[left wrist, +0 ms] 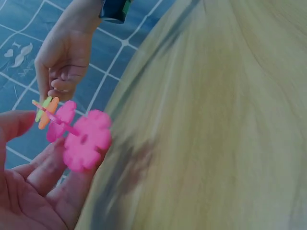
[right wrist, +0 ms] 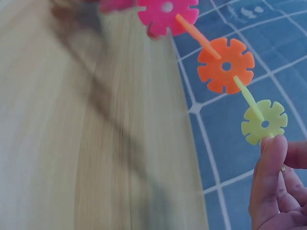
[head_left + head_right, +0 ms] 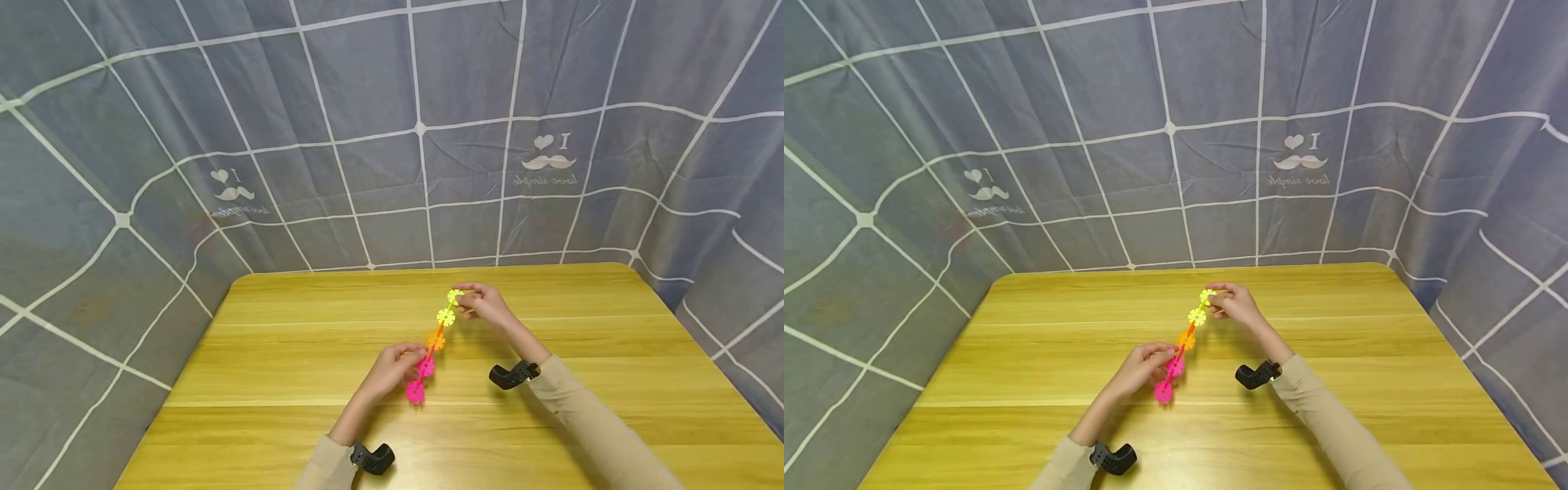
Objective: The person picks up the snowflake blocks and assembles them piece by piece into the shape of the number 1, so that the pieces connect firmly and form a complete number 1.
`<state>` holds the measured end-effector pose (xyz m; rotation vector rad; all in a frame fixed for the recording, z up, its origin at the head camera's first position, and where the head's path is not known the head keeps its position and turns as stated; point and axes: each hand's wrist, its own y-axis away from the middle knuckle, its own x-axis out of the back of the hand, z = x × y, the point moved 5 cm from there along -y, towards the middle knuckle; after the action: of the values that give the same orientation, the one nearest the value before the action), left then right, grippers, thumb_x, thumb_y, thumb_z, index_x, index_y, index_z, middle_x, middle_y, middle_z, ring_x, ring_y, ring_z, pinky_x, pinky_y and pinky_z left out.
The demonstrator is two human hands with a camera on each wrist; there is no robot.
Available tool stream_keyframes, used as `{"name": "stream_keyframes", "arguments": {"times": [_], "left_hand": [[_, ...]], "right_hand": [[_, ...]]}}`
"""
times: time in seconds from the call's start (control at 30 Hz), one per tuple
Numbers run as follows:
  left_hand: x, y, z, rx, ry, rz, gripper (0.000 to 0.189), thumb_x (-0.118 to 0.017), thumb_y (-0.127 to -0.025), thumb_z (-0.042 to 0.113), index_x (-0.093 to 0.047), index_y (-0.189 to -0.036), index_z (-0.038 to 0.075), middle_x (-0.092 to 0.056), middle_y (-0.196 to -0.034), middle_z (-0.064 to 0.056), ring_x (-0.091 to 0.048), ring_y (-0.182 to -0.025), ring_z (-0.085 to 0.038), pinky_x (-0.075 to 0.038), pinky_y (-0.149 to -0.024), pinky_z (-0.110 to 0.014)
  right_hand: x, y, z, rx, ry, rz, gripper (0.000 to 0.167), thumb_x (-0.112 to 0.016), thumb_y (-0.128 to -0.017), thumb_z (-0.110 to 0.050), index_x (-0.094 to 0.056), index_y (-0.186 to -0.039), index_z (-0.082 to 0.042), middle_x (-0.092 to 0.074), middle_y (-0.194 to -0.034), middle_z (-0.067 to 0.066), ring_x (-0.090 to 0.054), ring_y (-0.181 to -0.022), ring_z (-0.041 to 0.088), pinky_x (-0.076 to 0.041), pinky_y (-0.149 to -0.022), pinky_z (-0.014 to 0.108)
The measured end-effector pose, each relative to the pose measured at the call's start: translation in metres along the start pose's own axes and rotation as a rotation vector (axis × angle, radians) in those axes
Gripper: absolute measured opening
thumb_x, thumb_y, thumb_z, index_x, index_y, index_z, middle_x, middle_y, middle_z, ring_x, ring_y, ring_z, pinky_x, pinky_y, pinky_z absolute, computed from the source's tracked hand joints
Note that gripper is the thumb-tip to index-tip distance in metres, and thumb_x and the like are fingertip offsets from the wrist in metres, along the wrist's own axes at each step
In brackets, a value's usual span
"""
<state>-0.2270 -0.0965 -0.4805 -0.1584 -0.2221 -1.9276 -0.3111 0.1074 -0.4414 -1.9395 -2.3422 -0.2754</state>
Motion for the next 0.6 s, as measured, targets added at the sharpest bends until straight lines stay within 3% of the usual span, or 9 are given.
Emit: {"name": "stream_keyframes", "arguments": {"times": [0.1, 0.2, 0.37, 0.6], "left_hand": [[0.001, 0.003, -0.003, 0.006, 0.012, -0.017, 0.036, -0.057, -0.096, 0.02, -0.059, -0.122, -0.004, -0.07, -0.088, -0.017, -0.061, -0.065, -0.006, -0.051, -0.056, -0.021], [-0.001, 0.004, -0.005, 0.02, 0.062, -0.028, 0.036, -0.058, -0.094, 0.014, -0.056, -0.124, -0.007, -0.068, -0.081, -0.014, -0.062, -0.062, -0.007, -0.056, -0.057, -0.026], [-0.007, 0.002, -0.006, 0.026, 0.113, -0.04, 0.036, -0.056, -0.093, 0.003, -0.053, -0.126, -0.008, -0.068, -0.09, -0.018, -0.064, -0.064, -0.012, -0.059, -0.061, -0.035], [-0.015, -0.003, -0.009, 0.03, 0.095, -0.039, 0.044, -0.059, -0.086, -0.006, -0.052, -0.129, -0.006, -0.067, -0.09, -0.017, -0.065, -0.066, -0.013, -0.059, -0.062, -0.033]], "right_hand": [[0.002, -0.01, 0.005, -0.006, 0.002, 0.013, 0.042, -0.057, -0.094, -0.008, -0.05, -0.132, 0.008, -0.065, -0.081, -0.002, -0.06, -0.071, 0.006, -0.053, -0.064, 0.019], [0.005, -0.02, 0.009, -0.007, 0.001, 0.031, 0.042, -0.057, -0.094, -0.008, -0.049, -0.132, 0.008, -0.065, -0.082, -0.002, -0.06, -0.07, 0.006, -0.053, -0.063, 0.018], [0.007, -0.035, 0.013, -0.02, 0.016, 0.055, 0.04, -0.058, -0.093, -0.01, -0.052, -0.13, 0.007, -0.066, -0.081, 0.001, -0.06, -0.067, 0.005, -0.054, -0.064, 0.02], [0.006, -0.05, 0.02, -0.056, 0.014, 0.063, 0.039, -0.059, -0.093, -0.009, -0.054, -0.127, 0.007, -0.064, -0.072, -0.005, -0.059, -0.063, 0.005, -0.053, -0.061, 0.018]]}}
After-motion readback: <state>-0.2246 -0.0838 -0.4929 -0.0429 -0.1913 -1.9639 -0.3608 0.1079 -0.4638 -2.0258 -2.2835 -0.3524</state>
